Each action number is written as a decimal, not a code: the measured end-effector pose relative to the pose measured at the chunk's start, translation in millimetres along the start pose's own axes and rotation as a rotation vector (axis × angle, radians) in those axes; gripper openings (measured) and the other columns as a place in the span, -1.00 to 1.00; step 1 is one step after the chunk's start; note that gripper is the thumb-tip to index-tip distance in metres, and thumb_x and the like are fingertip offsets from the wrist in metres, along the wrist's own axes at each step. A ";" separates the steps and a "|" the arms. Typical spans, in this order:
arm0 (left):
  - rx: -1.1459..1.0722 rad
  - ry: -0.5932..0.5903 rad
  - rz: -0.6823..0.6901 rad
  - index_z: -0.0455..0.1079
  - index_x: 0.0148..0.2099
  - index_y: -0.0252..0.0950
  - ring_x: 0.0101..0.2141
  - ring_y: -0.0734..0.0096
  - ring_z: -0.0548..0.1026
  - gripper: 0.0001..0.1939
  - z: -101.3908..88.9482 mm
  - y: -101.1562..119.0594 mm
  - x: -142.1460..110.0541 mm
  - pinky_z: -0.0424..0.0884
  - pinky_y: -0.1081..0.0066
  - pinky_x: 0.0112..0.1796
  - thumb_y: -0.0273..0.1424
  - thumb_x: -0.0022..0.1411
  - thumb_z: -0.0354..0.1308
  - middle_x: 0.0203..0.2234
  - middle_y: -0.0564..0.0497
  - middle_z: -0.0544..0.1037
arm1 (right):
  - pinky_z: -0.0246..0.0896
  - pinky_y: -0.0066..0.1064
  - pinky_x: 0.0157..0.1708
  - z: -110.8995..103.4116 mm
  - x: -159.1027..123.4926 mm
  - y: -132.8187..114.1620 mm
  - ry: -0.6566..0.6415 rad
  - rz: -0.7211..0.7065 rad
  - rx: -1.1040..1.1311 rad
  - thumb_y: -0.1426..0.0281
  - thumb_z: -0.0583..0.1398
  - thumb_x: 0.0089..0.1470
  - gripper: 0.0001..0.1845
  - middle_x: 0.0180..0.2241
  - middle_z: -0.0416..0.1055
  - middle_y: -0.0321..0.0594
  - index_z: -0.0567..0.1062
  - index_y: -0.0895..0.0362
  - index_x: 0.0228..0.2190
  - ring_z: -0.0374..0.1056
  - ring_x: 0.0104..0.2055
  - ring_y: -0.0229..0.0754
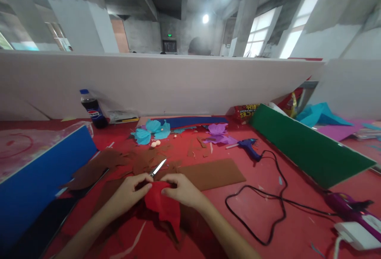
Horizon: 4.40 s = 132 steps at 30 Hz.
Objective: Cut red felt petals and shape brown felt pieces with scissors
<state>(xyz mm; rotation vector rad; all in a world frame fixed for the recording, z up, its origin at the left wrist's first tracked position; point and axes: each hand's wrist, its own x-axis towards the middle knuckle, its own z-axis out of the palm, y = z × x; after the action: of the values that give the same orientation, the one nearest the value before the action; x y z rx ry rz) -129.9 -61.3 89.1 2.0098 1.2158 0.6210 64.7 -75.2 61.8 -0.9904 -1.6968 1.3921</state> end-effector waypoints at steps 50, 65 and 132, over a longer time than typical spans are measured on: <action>-0.292 0.040 -0.074 0.40 -0.18 -0.36 -0.28 0.28 0.45 -0.68 3.4 -32.5 6.4 0.35 0.36 -0.22 -0.30 0.08 -0.01 -0.34 -0.03 0.53 | -0.09 -0.52 -0.54 -4.8 1.7 16.7 0.409 0.063 0.020 0.41 0.14 -0.18 -0.91 -0.61 0.09 -0.41 0.29 0.15 -0.56 0.01 -0.55 -0.36; -0.509 0.161 -0.121 0.38 -0.13 -0.37 -0.28 0.29 0.47 -0.63 6.7 -27.2 6.8 0.38 0.35 -0.22 -0.26 0.05 0.06 -0.28 -0.07 0.53 | 0.19 -0.36 -0.33 1.2 2.9 12.8 0.468 0.123 0.709 0.32 0.26 -0.23 -0.63 -0.33 0.36 -0.27 0.32 0.08 -0.31 0.32 -0.35 -0.21; -0.078 0.159 -0.126 0.27 -0.52 -0.29 -0.55 0.50 0.35 -0.67 9.2 -19.3 -1.8 0.22 0.56 -0.51 -0.21 0.13 -0.14 -0.65 0.11 0.39 | -0.03 -0.50 -0.56 21.3 2.5 29.3 0.369 0.139 0.245 0.26 0.18 -0.20 -0.75 -0.68 0.21 -0.36 0.35 0.21 -0.64 0.05 -0.60 -0.36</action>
<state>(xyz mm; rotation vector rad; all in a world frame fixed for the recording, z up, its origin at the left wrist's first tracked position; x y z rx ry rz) -135.1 -59.6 68.4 1.8314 1.3791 0.7655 48.2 -78.5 29.6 -1.1573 -1.1785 1.3661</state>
